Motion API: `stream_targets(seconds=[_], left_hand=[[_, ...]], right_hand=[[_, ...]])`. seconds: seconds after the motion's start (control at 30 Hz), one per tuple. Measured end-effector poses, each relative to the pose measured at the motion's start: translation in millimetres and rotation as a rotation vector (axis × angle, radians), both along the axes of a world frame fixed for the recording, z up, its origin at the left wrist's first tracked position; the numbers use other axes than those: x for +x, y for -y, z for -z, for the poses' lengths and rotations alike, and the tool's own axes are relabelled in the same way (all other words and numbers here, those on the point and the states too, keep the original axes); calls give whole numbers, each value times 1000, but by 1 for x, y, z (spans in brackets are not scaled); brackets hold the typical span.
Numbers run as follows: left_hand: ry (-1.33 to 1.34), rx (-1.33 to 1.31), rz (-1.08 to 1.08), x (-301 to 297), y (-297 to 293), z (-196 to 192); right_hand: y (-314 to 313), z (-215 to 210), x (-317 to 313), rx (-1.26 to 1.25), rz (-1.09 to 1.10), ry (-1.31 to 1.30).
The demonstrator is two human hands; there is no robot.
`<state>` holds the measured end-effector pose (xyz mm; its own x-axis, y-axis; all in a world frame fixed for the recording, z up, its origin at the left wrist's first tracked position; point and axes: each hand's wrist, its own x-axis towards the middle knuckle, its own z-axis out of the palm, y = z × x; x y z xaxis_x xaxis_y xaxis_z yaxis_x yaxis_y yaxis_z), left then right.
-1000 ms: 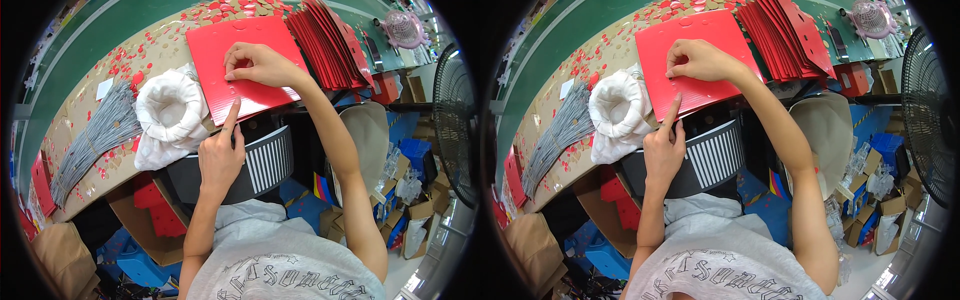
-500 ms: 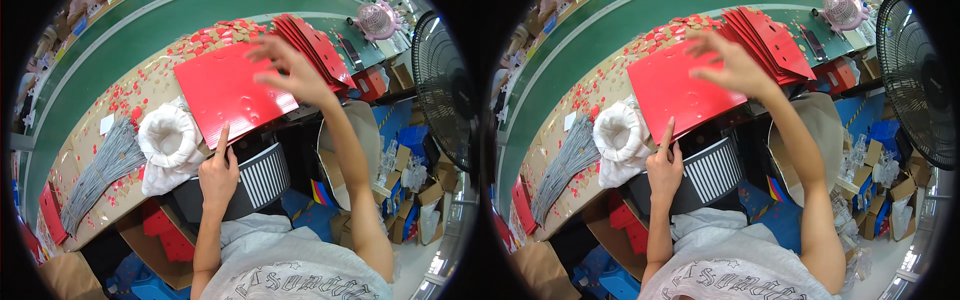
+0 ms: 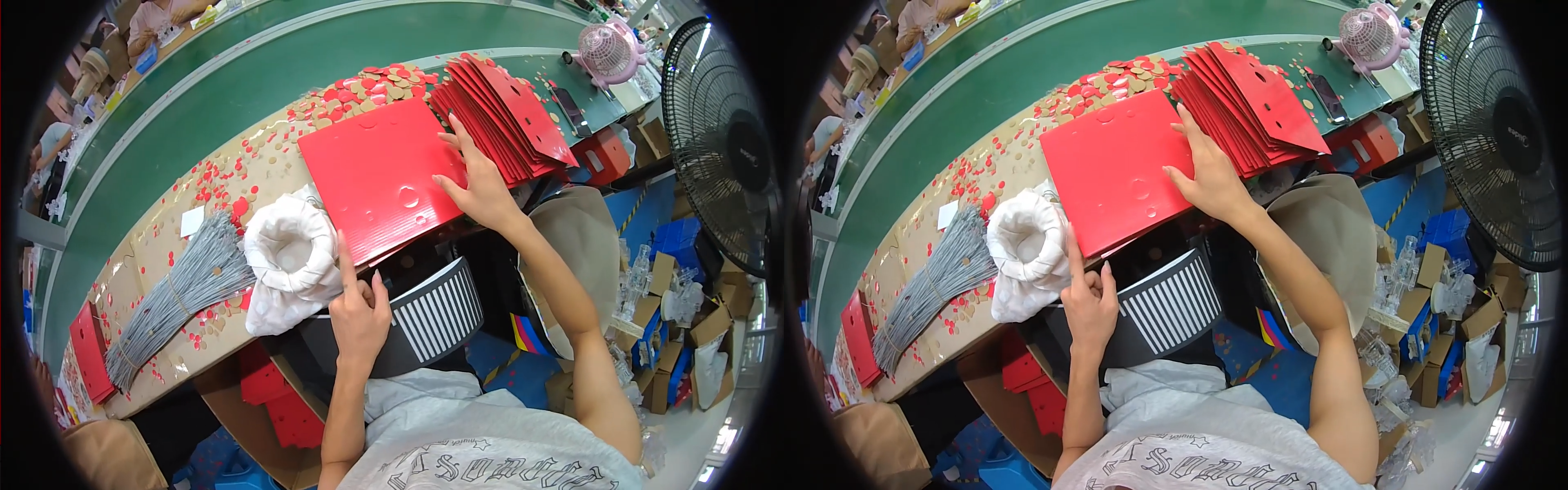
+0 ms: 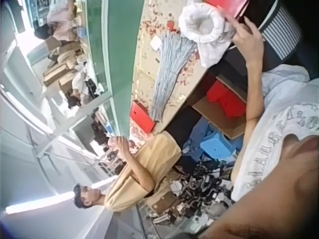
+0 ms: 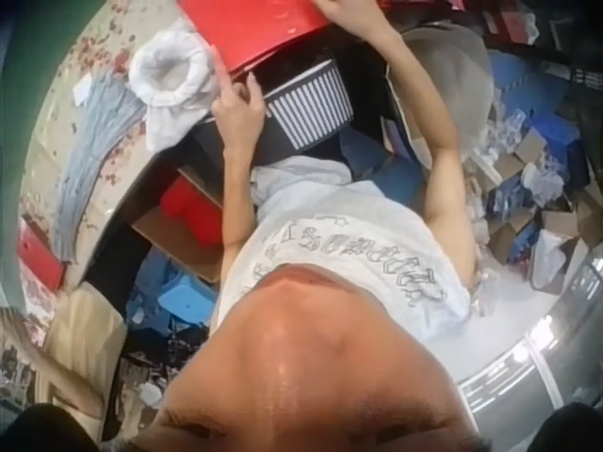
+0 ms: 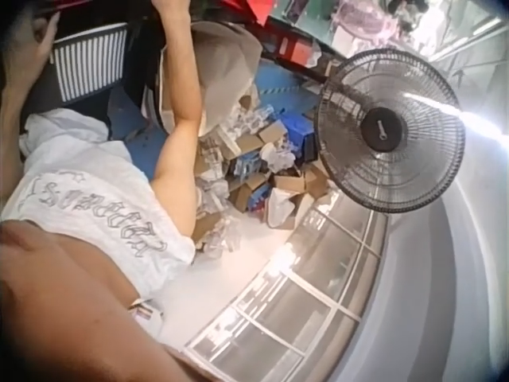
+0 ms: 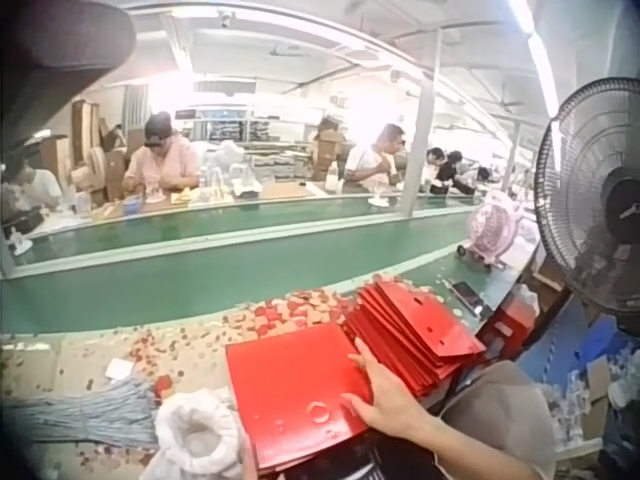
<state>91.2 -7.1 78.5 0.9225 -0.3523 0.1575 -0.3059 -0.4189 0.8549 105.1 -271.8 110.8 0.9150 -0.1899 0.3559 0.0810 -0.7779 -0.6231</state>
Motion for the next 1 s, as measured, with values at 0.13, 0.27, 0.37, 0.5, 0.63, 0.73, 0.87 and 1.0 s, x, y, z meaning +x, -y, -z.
stream_targets(seconds=[0.13,0.27,0.37,0.5,0.63,0.73,0.87,1.0], left_hand=[[-64,15,-19,-7,-7,-1],[-108,-18,-18,-13,-5,-1],[-184,-65,-15,-14,-1,0],[-254,-134,-3,-16,1,-4],[-264,-157,-3,-16,3,-7],[-264,-113,-13,-17,4,-7],[-249,-134,-13,-19,5,-6],[-221,-143,-12,-20,7,-16]], right_hand=[[-5,-1,0,-188,45,63],[-5,5,4,-145,93,34],[-6,7,7,-49,121,-87],[-6,7,10,-30,150,-55],[-7,-1,13,43,241,-141],[-8,5,14,57,234,-114],[-10,8,14,107,230,-42],[-14,-5,15,148,243,118]])
